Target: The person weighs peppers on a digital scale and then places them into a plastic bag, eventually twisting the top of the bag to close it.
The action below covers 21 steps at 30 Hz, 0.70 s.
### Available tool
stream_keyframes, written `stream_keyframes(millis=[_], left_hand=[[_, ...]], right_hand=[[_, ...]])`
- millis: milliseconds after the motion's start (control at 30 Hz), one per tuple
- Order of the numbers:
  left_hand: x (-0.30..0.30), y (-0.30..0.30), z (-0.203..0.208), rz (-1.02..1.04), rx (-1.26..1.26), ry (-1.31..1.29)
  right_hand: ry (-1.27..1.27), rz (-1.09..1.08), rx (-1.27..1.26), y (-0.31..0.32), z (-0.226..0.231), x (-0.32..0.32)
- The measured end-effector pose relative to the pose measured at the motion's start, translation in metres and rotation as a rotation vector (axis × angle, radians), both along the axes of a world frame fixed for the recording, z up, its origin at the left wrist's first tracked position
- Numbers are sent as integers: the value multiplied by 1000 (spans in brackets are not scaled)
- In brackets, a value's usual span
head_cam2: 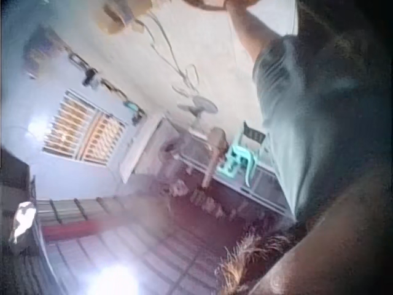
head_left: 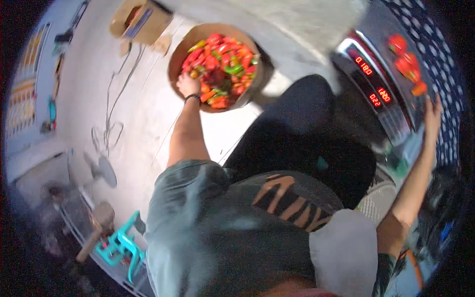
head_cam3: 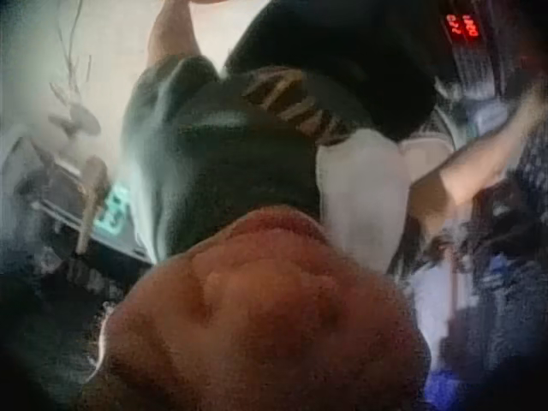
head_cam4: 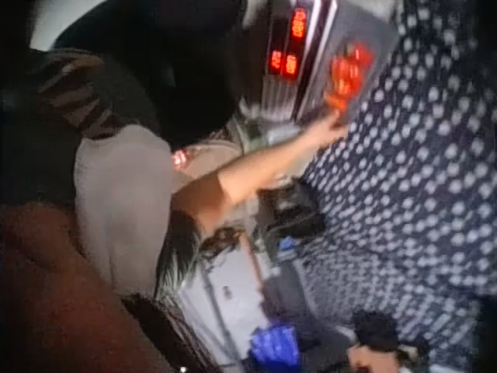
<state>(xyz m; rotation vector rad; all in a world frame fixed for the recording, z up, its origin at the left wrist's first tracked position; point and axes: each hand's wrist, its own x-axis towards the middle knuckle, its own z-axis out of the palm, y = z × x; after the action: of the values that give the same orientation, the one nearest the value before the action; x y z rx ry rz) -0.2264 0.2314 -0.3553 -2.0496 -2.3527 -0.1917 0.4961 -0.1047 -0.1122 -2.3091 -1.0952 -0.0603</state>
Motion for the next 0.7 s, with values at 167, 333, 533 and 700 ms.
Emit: stream_keyframes(millis=[167,333,533,700], left_hand=[[-43,-19,-36,16,-134,-85],[-34,-15,-46,-28,-368,-175],[6,5,-52,-84,-355,86],[4,28,-68,-42,-609,270]], right_hand=[[57,-67,-193,48,5,12],[344,13,-211,51,-14,69],[599,-4,-109,18,4,71],[279,-10,-224,-43,43,37]])
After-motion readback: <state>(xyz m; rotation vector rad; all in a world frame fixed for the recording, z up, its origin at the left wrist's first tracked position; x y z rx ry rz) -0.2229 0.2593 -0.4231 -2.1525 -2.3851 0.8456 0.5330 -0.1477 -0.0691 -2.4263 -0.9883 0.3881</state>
